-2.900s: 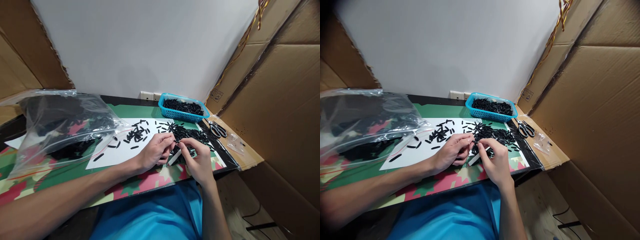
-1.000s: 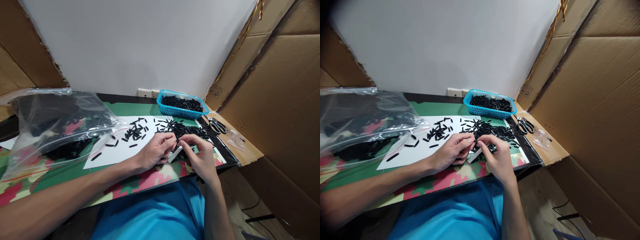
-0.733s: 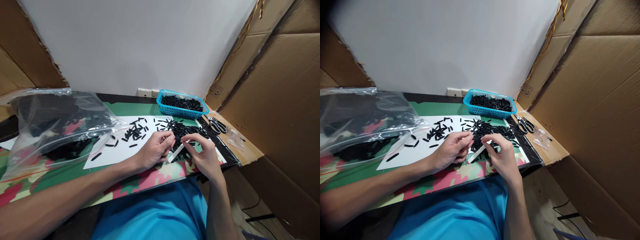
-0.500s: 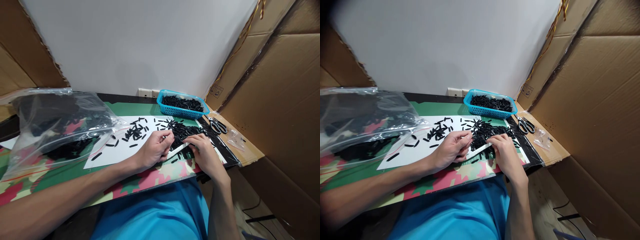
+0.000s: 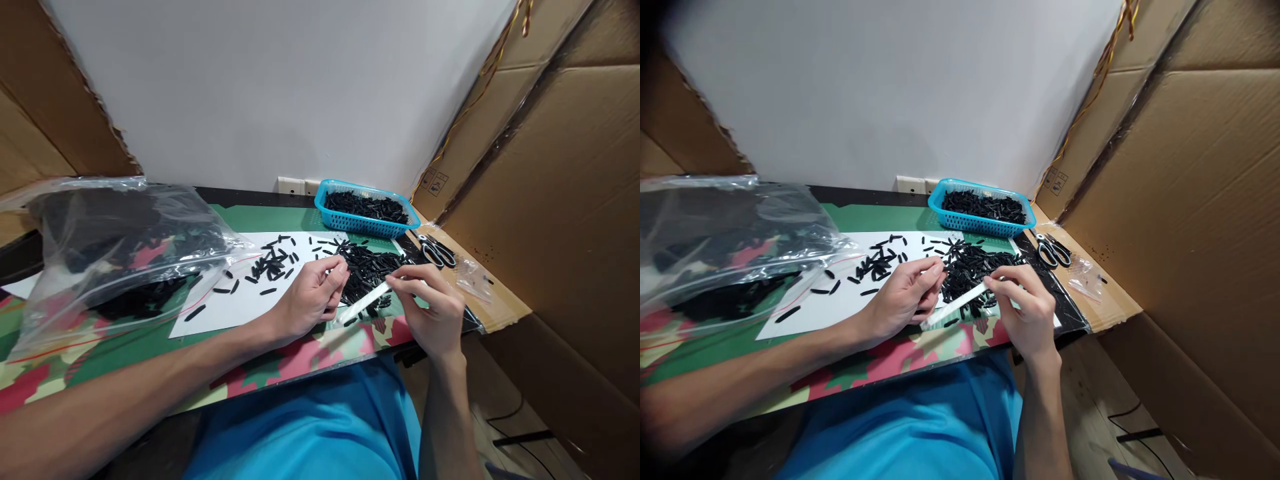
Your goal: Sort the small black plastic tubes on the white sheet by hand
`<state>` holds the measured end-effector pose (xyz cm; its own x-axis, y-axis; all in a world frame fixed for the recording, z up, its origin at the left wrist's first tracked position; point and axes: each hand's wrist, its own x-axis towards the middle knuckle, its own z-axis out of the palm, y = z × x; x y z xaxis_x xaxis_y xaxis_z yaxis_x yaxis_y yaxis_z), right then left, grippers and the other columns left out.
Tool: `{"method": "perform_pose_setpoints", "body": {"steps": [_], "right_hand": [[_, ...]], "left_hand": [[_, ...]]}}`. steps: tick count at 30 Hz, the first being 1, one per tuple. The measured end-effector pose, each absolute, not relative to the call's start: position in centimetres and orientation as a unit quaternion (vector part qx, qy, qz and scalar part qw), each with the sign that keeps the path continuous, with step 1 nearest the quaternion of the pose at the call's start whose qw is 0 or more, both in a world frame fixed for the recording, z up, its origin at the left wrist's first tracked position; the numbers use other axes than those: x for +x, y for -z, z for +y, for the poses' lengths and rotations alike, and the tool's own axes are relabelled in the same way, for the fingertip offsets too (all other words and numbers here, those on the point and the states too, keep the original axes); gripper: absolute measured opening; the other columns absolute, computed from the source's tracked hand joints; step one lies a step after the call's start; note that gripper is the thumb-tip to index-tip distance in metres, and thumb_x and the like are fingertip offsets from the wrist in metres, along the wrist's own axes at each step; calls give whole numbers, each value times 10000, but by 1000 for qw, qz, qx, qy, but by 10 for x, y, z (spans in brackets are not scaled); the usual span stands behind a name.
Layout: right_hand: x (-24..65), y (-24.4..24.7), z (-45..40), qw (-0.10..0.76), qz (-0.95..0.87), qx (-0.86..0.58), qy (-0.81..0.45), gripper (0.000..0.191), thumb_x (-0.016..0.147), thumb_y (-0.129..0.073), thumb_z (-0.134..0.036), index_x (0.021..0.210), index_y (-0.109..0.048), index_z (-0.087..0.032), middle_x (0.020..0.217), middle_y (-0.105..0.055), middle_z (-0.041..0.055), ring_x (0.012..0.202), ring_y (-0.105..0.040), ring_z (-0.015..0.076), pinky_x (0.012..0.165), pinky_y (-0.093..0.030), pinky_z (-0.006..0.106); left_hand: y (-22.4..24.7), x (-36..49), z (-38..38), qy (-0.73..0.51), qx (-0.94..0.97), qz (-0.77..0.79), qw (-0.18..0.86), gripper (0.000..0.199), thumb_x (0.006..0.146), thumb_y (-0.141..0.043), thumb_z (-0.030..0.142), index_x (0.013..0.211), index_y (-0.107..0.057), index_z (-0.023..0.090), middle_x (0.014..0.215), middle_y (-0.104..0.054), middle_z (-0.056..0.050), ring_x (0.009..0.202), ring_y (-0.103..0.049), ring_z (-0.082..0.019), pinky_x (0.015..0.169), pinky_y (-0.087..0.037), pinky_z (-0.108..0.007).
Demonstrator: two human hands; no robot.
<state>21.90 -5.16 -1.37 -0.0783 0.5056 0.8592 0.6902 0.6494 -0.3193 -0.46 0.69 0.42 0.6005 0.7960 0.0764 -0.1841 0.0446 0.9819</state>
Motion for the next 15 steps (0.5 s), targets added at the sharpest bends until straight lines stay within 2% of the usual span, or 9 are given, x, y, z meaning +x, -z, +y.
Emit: {"method": "perform_pose_setpoints", "body": {"steps": [4,7,10,15], "right_hand": [[212,8,-55,664,-636,-384,83,251,901,-786,-27,987,-828,-260,961,-807,40,859,-770,217,750,-623,375],[194,5,-56,753,-544,-369,16,154,891,-829,-103,967,-802,-233,894,-806,35,791,-787,222,705,-654,371],[174,6,-58,774,-503,-378,-69,84,917,-826,-173,967,-773,-215,875,-805,32,757,-804,223,705,-676,367],[155,13,-59,754,-514,-378,-152,57,976,-759,-220,974,-704,-232,949,-849,49,951,-847,276,839,-690,401]], "left_hand": [[-6,-5,6,-380,588,262,664,562,925,-699,685,755,-447,213,518,-356,117,414,-242,-19,354,-256,-117],[-6,-5,3,-383,598,261,654,516,950,-686,658,789,-523,195,493,-361,117,405,-248,-21,356,-262,-121],[-6,-4,0,-379,602,262,653,490,972,-669,636,819,-569,181,481,-367,116,403,-240,-21,364,-271,-129],[-7,-4,-6,-377,596,257,661,466,988,-664,604,820,-573,178,500,-393,101,419,-261,-26,375,-264,-129]]}}
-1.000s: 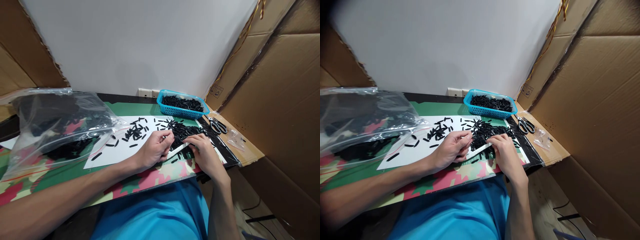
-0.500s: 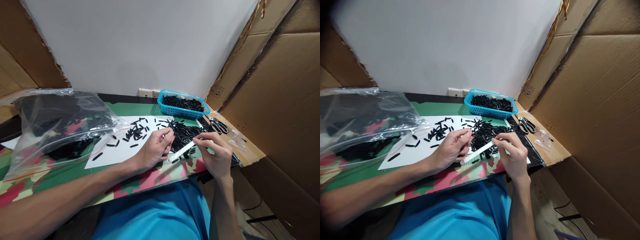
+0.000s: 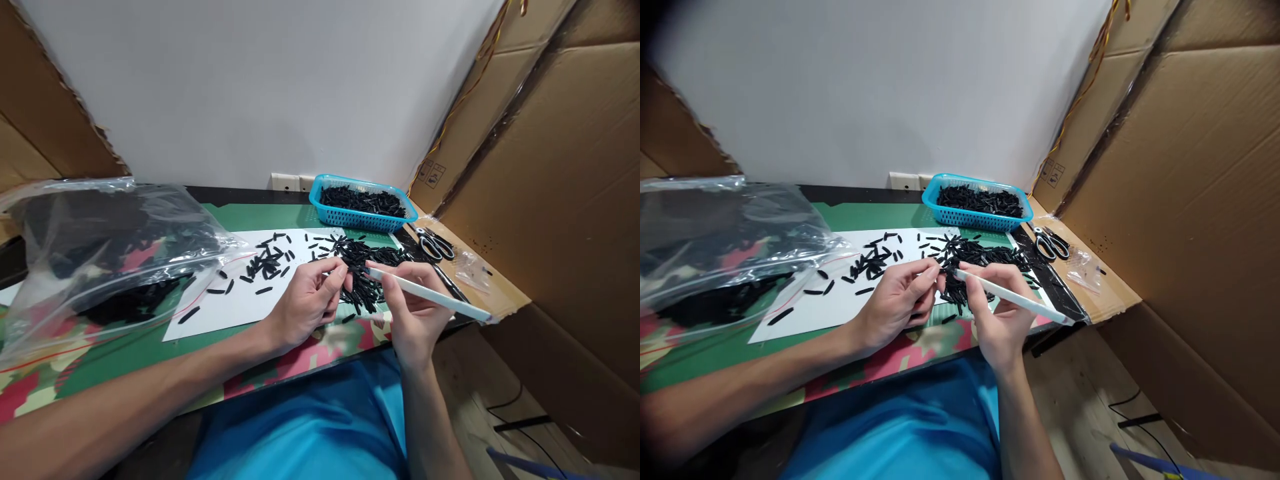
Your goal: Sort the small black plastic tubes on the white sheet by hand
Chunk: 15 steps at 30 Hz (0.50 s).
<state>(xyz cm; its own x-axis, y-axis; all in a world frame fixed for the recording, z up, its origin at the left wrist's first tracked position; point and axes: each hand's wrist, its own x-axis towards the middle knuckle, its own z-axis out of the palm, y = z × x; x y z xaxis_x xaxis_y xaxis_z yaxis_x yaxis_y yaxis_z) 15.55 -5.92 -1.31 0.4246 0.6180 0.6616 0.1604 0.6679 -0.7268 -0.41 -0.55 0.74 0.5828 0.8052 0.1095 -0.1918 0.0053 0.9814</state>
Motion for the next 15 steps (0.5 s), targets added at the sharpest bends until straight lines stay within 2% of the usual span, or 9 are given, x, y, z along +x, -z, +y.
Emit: {"method": "perform_pose_setpoints", "body": {"steps": [3,8,15], "right_hand": [[154,15,-60,739,-535,-368,-179,30,1004,-717,-217,987,-697,-232,1039,-858,65,1010,-841,278,853,-683,396],[153,13,-64,719,-562,-372,-167,59,1024,-682,-189,978,-694,-225,1072,-857,66,837,-829,215,687,-645,312],[152,8,-64,700,-601,-375,-93,92,989,-705,-131,997,-722,-222,1149,-851,74,959,-832,235,819,-669,363]], "left_hand": [[-6,-5,-7,-386,598,244,659,453,998,-653,595,829,-571,182,509,-391,100,429,-271,-30,381,-273,-125],[-3,-5,-6,-409,608,231,640,394,1029,-624,558,890,-589,190,509,-378,110,428,-258,-37,379,-283,-125],[-4,-3,-7,-427,594,227,642,438,1030,-628,532,779,-471,208,592,-388,91,438,-287,-36,363,-262,-127]]}}
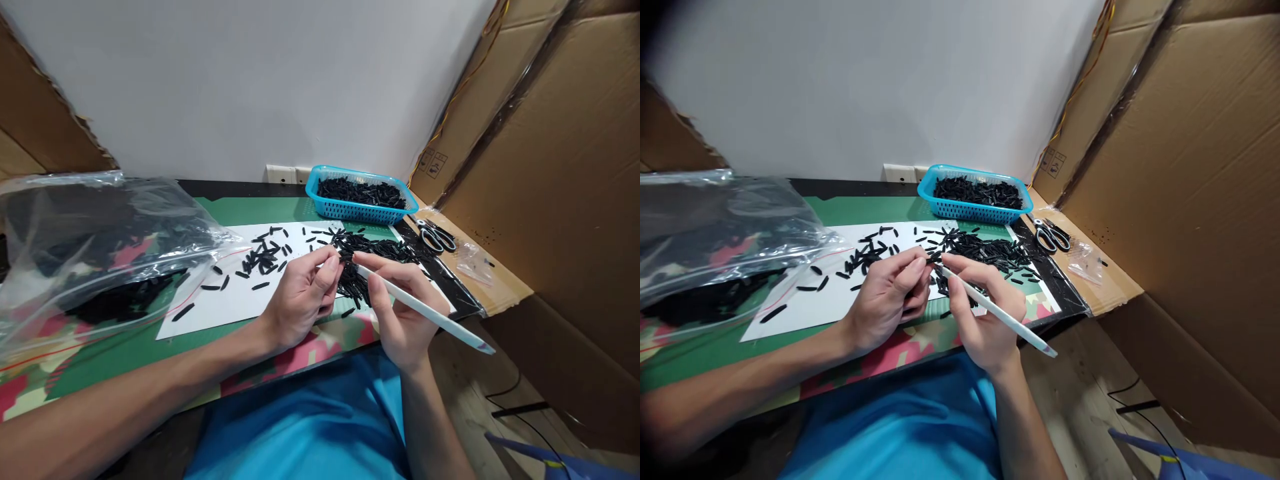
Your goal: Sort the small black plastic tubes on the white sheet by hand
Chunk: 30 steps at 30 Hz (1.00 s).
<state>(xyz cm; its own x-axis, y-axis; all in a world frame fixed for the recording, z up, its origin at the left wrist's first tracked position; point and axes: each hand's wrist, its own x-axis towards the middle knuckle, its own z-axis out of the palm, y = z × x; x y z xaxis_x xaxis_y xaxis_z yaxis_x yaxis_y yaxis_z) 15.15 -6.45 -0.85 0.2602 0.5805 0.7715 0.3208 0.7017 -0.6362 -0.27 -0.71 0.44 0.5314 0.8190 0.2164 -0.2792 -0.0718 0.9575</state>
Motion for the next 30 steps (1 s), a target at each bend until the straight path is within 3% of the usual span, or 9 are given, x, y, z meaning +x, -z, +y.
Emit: {"method": "perform_pose_setpoints", "body": {"steps": [9,14,20,23,27,30], "right_hand": [[153,11,-65,685,-606,-384,-126,76,1016,-683,-151,1036,-702,-222,1137,-854,60,761,-795,168,649,-636,292],[153,8,-66,689,-596,-385,-149,49,1029,-680,-182,1019,-689,-229,1132,-854,63,830,-808,186,689,-644,301],[156,7,-68,673,-601,-402,-153,41,1045,-673,-219,1006,-671,-230,1160,-849,70,569,-694,124,505,-550,267],[158,7,-68,680,-597,-390,-171,34,1045,-678,-215,1014,-679,-230,1159,-850,72,671,-761,155,568,-594,280],[158,7,-67,688,-592,-372,-196,22,1041,-686,-214,1029,-692,-232,1169,-849,74,929,-828,225,783,-678,358],[159,6,-67,687,-593,-370,-198,24,1039,-689,-216,1025,-697,-233,1165,-851,68,927,-829,221,833,-687,378]], "left_hand": [[-3,-4,-8,-423,621,223,621,425,1061,-569,532,796,-445,224,564,-356,101,439,-277,-49,370,-276,-136],[-6,-4,-10,-417,634,241,606,421,1064,-549,550,815,-452,226,575,-381,95,446,-305,-53,377,-288,-142],[-7,-5,-12,-418,658,260,571,417,1060,-541,577,845,-454,231,583,-390,97,452,-332,-58,387,-304,-152],[-7,-5,-12,-421,672,262,550,403,1078,-517,557,853,-464,227,586,-393,97,463,-346,-58,403,-318,-152],[-6,-5,-12,-421,687,263,531,390,1095,-493,531,856,-471,224,587,-408,94,475,-363,-61,424,-334,-157],[-7,-5,-12,-421,696,263,519,390,1099,-483,526,854,-482,221,588,-424,90,479,-373,-65,431,-338,-167]]}}
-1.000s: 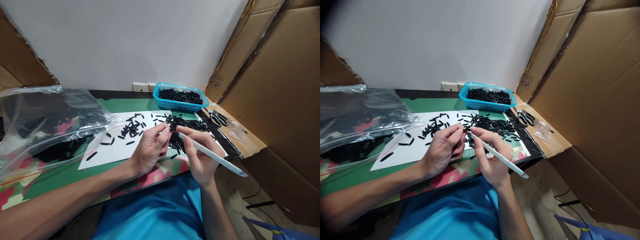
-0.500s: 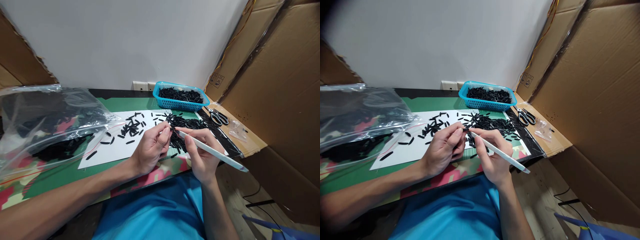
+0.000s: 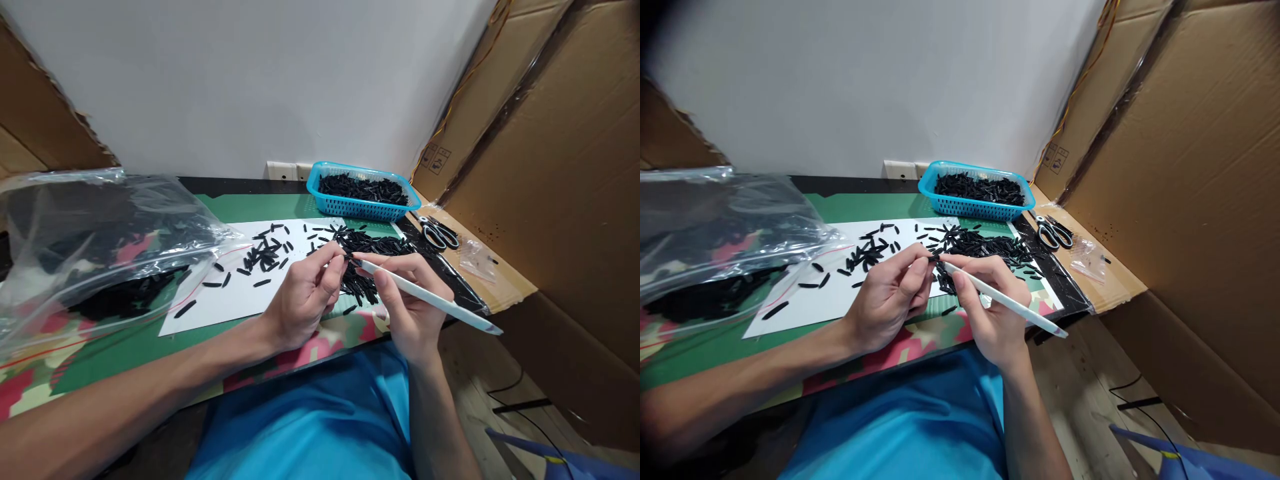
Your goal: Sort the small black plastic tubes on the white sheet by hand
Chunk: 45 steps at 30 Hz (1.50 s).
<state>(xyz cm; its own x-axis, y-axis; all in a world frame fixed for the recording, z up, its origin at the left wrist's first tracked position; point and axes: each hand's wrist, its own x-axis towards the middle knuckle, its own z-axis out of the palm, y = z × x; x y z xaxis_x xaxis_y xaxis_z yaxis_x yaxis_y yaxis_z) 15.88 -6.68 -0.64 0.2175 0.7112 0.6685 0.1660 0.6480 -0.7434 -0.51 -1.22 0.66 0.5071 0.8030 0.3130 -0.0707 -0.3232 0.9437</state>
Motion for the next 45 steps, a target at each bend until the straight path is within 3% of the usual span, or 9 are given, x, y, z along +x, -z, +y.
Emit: {"method": "perform_pose_setpoints", "body": {"steps": [14,17,21,24,28,37,45], "right_hand": [[164,0,-70,673,-613,-372,-181,109,1023,-689,-147,1064,-728,-241,1153,-854,47,982,-834,222,814,-684,351],[163,-2,-72,667,-616,-385,-167,116,1020,-692,-140,1060,-729,-242,1151,-853,41,960,-831,210,786,-676,327],[163,-5,-75,640,-634,-414,-128,126,1013,-695,-135,1065,-728,-245,1164,-848,37,790,-800,164,664,-652,281],[161,-8,-77,621,-644,-430,-122,94,1023,-691,-158,1014,-729,-244,1203,-843,40,841,-811,176,735,-670,300],[159,-8,-77,627,-633,-429,-148,84,1042,-680,-205,977,-720,-242,1243,-837,62,1035,-825,232,820,-680,335],[160,-6,-75,608,-629,-443,-194,198,1053,-675,-250,866,-610,-242,1241,-837,68,1110,-818,257,782,-652,301],[155,-5,-74,612,-624,-456,-167,199,1067,-651,-246,879,-585,-244,1243,-835,49,997,-828,209,757,-627,270]], "left_hand": [[-5,-8,-11,-416,734,280,459,373,1105,-442,522,888,-509,225,610,-433,78,491,-383,-87,486,-350,-215],[-3,-10,-8,-411,766,281,407,334,1118,-412,465,907,-514,227,612,-417,81,506,-392,-92,516,-353,-223],[-3,-13,-4,-408,815,279,301,248,1115,-405,337,923,-517,227,615,-430,85,514,-400,-91,543,-341,-234],[-3,-14,-2,-402,831,283,259,199,1097,-426,279,919,-501,232,612,-438,90,504,-397,-89,549,-333,-241],[-3,-13,-2,-396,827,295,268,223,1104,-408,288,897,-477,240,606,-459,82,503,-418,-98,553,-341,-248],[1,-17,1,-352,857,302,224,135,1063,-428,260,929,-435,258,601,-370,100,455,-348,-104,522,-275,-252],[-4,-12,-1,-364,845,315,234,191,1078,-414,250,889,-435,250,617,-362,95,488,-339,-102,544,-280,-251]]}}
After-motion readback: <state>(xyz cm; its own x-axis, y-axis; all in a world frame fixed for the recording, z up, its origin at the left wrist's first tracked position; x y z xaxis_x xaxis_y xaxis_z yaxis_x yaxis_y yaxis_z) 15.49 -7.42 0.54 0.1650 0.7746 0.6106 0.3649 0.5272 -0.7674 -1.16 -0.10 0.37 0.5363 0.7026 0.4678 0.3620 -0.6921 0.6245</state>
